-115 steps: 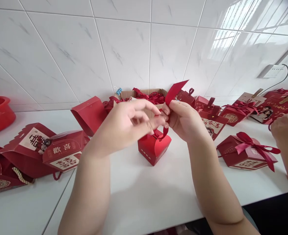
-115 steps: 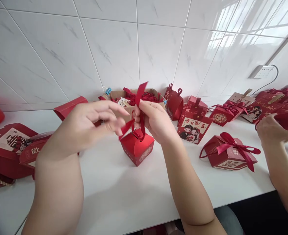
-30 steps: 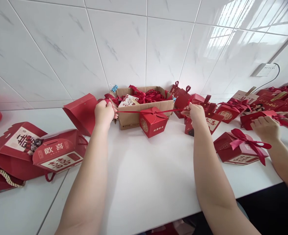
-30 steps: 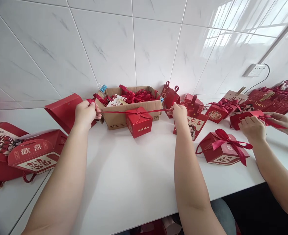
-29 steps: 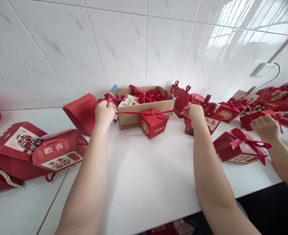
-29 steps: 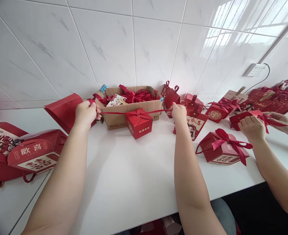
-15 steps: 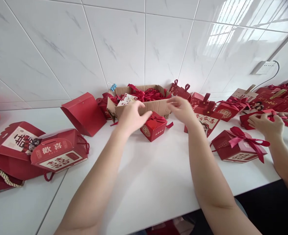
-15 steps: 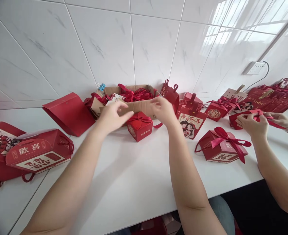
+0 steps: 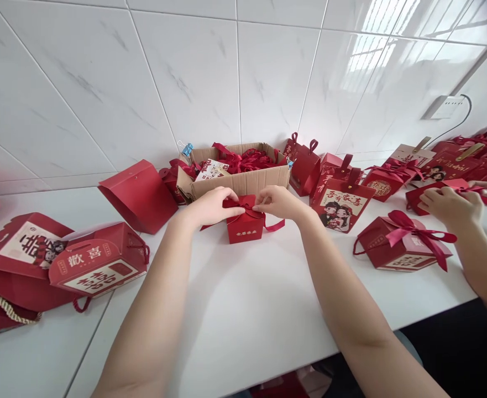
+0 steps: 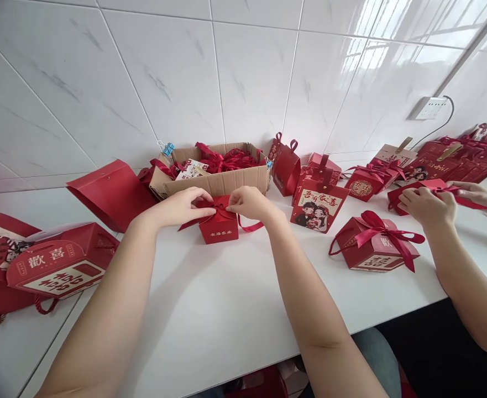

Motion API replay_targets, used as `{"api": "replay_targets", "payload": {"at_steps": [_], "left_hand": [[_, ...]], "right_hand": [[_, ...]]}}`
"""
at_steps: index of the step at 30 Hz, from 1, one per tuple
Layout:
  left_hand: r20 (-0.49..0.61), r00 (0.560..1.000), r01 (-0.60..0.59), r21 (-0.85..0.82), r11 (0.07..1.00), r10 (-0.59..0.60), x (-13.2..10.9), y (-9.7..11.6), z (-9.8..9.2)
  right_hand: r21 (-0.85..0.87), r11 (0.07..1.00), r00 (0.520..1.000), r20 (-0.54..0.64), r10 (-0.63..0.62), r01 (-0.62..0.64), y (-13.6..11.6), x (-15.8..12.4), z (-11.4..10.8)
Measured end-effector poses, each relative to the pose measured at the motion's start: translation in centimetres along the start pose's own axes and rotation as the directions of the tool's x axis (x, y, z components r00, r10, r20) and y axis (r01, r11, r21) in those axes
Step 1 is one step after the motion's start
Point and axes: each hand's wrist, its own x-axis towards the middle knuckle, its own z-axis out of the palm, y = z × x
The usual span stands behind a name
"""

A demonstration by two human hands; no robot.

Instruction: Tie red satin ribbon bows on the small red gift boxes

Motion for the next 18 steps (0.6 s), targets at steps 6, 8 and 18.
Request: {"api": "replay_targets", "payload": {"at_steps": [6, 8, 18], "left_hand": [[-0.118, 0.993, 0.003, 0.061, 0.998, 0.005, 1.2, 0.1, 1.7], [-0.124, 0.992, -0.004, 0.061, 0.998, 0.011, 1.4, 0.2, 1.9], [-0.146, 0.987, -0.066, 0.015, 0.998, 0.068, 1.9, -1.1, 2.2]], "right_hand": [[-0.034, 0.999, 0.991, -0.133, -0.006, 0.002, 0.3, 0.5, 0.7], [-0.032, 0.999, 0.988, -0.154, -0.01, 0.005, 0.5, 0.6, 0.9], [0.084, 0.996, 0.996, -0.083, -0.032, 0.039, 3.0, 1.1, 0.7]]}}
